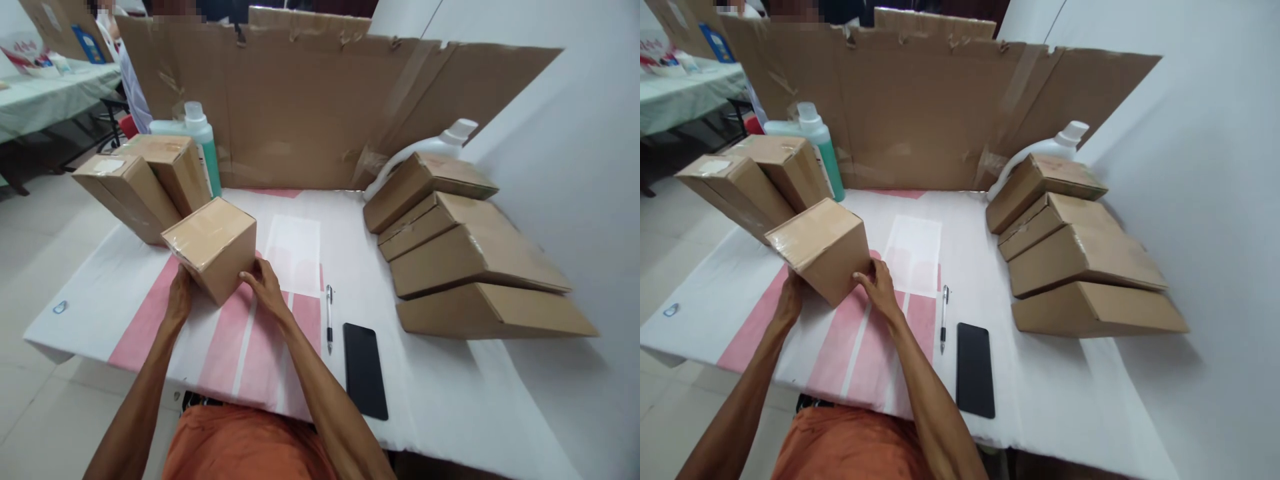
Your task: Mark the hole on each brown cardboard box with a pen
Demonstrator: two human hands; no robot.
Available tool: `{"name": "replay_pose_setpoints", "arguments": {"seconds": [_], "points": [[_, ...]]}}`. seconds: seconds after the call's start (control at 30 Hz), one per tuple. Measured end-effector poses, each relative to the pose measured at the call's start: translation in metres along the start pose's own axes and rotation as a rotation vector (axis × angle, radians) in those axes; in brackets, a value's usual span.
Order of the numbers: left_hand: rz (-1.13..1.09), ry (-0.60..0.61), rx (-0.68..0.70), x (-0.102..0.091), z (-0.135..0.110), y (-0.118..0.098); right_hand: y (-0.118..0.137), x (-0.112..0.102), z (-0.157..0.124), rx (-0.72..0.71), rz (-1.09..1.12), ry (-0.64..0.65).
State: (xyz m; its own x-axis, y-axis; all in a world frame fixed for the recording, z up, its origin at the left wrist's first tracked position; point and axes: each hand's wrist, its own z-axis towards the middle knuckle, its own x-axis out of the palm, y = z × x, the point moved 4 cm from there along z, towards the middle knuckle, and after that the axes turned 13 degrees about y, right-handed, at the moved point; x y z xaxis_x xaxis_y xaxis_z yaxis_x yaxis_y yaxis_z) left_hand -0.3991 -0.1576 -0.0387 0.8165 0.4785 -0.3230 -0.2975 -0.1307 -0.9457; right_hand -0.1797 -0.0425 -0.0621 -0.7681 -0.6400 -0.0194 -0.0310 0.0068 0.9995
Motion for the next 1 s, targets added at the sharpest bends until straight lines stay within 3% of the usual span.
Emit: {"name": "replay_pose_setpoints", "arguments": {"seconds": [0.23, 0.4, 0.57, 0.77, 0.9, 1.0], "points": [[0.237, 0.072, -0.009, 0.000, -0.081, -0.045, 0.003, -0.014, -0.058, 0.065, 0.068, 0.041], [0.306, 0.168, 0.109, 0.018, -0.114, -0.075, 0.005, -0.020, -0.084, 0.117, 0.148, -0.018], [0.432, 0.186, 0.311, 0.034, -0.122, -0.101, 0.014, -0.020, -0.105, 0.093, 0.345, 0.077], [0.498, 0.246, 0.516, 0.045, -0.131, -0.130, 0.040, -0.046, -0.128, -0.006, 0.264, -0.114], [0.532, 0.191, 0.598, 0.049, -0.126, -0.133, 0.050, -0.058, -0.138, -0.025, 0.207, -0.226], [0.467, 0.128, 0.567, 0.048, -0.100, -0.123, 0.055, -0.061, -0.139, -0.056, 0.135, -0.218]]}}
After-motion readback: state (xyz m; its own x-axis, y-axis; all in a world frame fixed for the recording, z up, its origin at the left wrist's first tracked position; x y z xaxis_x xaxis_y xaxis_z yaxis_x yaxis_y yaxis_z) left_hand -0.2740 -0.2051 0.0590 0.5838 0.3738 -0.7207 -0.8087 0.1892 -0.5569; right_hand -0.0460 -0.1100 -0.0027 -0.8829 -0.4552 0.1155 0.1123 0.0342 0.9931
